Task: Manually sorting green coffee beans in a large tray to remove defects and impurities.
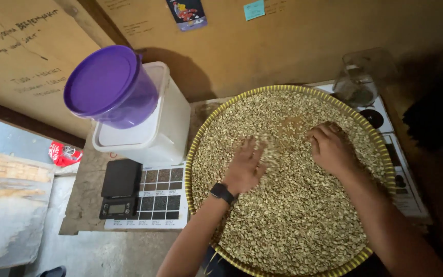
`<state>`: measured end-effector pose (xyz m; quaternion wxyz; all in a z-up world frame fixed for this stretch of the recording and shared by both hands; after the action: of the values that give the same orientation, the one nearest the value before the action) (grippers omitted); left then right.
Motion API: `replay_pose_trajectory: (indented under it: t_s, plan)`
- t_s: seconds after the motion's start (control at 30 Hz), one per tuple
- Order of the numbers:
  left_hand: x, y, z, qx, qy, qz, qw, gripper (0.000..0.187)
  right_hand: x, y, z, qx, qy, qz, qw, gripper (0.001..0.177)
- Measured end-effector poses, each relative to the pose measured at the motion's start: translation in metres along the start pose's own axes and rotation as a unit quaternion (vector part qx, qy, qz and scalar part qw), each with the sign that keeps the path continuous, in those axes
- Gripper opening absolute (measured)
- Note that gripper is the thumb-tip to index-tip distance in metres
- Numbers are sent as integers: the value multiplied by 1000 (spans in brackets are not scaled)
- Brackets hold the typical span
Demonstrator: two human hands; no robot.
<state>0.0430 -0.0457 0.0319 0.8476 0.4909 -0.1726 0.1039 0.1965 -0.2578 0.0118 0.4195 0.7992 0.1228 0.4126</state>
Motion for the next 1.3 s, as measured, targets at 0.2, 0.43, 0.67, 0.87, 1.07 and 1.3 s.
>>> replay_pose_trajectory:
  t_s: [0.2, 0.43, 0.67, 0.87, 1.07, 1.3]
  plan:
    - [-14, -30, 39, -50, -63, -49, 996, 67, -5, 7, -3, -4, 12, 41, 999, 21]
    - [-18, -23, 44, -60, -91, -8, 994, 50, -4, 11, 1, 81, -18, 18, 996, 19]
    - [-14, -17, -67, 198, 91, 67, 974, 22, -10, 0, 11, 74, -31, -13, 997, 18]
    - [3, 17, -63, 216, 150, 22, 965, 20, -9, 0, 13, 70, -67, -55, 994, 23]
    - [8, 19, -37, 163, 101, 21, 981, 17, -5, 7, 9, 67, -85, -77, 991, 24]
    - [13, 10, -22, 148, 28, -8, 989, 14, -7, 3, 13, 91, -84, -70, 990, 22]
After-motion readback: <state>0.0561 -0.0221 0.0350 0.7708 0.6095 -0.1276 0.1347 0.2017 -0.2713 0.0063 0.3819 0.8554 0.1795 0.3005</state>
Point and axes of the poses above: each hand's wrist, its own x-axis towards the middle knuckle, its own y-axis out of the back of the hand, z = x × y, the point moved 5 cm from there along x, towards the middle knuckle, and after that the axes turned 13 degrees about z, right-handed, at the moved point
